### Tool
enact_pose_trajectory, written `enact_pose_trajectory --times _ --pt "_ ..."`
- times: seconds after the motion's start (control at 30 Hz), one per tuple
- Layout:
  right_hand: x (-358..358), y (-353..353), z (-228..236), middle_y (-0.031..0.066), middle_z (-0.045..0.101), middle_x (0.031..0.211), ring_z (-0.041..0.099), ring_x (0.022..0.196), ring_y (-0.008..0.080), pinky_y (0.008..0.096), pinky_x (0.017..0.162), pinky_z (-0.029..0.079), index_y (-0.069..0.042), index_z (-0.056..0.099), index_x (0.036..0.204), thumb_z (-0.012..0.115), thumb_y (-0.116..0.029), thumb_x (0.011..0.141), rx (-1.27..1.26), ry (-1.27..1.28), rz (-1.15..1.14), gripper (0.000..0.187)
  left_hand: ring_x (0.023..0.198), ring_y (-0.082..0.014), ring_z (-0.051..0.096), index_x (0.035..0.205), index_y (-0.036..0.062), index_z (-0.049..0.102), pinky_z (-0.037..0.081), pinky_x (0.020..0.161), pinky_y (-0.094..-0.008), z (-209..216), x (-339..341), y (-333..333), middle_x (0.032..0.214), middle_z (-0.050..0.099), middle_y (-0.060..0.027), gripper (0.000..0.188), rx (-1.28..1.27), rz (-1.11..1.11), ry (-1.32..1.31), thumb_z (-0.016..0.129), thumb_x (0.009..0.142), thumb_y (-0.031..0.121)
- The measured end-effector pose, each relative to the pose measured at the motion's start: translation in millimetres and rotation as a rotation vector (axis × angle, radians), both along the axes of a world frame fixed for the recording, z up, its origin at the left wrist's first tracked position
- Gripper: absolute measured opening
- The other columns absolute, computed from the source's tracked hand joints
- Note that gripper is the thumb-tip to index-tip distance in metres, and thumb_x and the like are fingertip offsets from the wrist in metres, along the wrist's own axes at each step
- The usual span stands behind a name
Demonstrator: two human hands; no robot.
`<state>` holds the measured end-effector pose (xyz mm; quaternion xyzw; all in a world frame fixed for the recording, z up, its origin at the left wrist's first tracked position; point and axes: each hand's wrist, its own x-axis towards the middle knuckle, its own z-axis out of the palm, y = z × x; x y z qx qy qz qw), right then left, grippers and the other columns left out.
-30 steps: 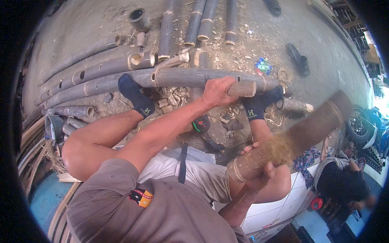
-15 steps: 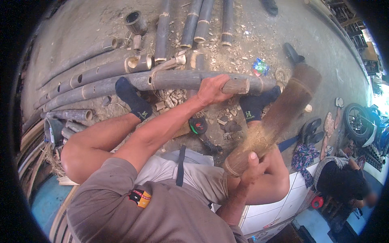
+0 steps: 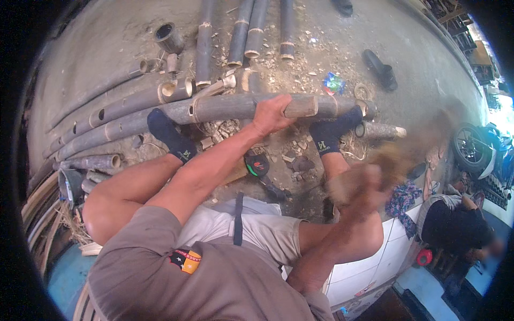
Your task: The person sits on the floor and measures several bamboo poles with a tape measure, marking lengths with a pen. The person handles the poles one at a time, aligns the tape, and writes measurements on the bamboo.
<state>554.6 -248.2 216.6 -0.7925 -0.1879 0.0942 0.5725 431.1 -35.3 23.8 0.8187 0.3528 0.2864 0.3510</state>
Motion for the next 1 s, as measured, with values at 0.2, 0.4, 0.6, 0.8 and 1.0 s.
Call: enact_pose_trajectory --times 0.2,0.4,0.6,0.8,1.0 --pt "1 21 13 0.0143 0.072 0.108 0.068 0.096 0.0217 0.0365 0.085 0.055 0.005 0.065 0.123 0.068 -0.019 0.097 -0.392 -0.071 0.298 0.036 0.093 -0.0392 0.07 0.102 0.0113 0.064 0.057 0.076 -0.0487 -7 0 -4 0.101 0.069 -0.0121 0.04 0.017 -0.018 -0.006 0.085 0.072 0.028" --pt "6 -9 17 0.016 0.074 0.109 0.069 0.099 0.0227 0.0372 0.089 0.054 0.008 0.066 0.123 0.066 -0.018 0.098 -0.191 0.151 0.115 0.035 0.09 -0.0387 0.071 0.1 0.0115 0.062 0.058 0.073 -0.0502 -3 0 -1 0.1 0.07 -0.0115 0.039 0.069 0.015 0.038 0.083 0.075 0.032" --pt "-25 6 39 0.0156 0.072 0.112 0.068 0.1 0.0222 0.0369 0.09 0.054 0.006 0.063 0.128 0.065 -0.019 0.1 -0.505 0.095 0.399 0.038 0.088 -0.039 0.072 0.101 0.0122 0.061 0.059 0.072 -0.0508 -17 -4 2 0.1 0.071 -0.0111 0.038 0.118 0.01 0.022 0.082 0.075 0.032" --pt "1 -4 1 0.0153 0.071 0.114 0.067 0.102 0.0216 0.0367 0.091 0.054 0.005 0.059 0.133 0.063 -0.02 0.101 -0.142 0.144 0.051 0.041 0.091 -0.0396 0.071 0.098 0.0125 0.06 0.058 0.075 -0.0526 -14 -1 6 0.098 0.069 -0.0108 0.035 0.057 -0.021 0.072 0.081 0.075 0.029" --pt "-27 39 36 0.0156 0.07 0.117 0.067 0.103 0.0219 0.0372 0.091 0.054 0.003 0.057 0.138 0.062 -0.023 0.102 -0.551 0.089 0.228 0.045 0.092 -0.0385 0.07 0.098 0.0129 0.059 0.057 0.076 -0.0522 -8 -13 -2 0.097 0.068 -0.0105 0.034 0.053 -0.021 0.064 0.08 0.076 0.028"
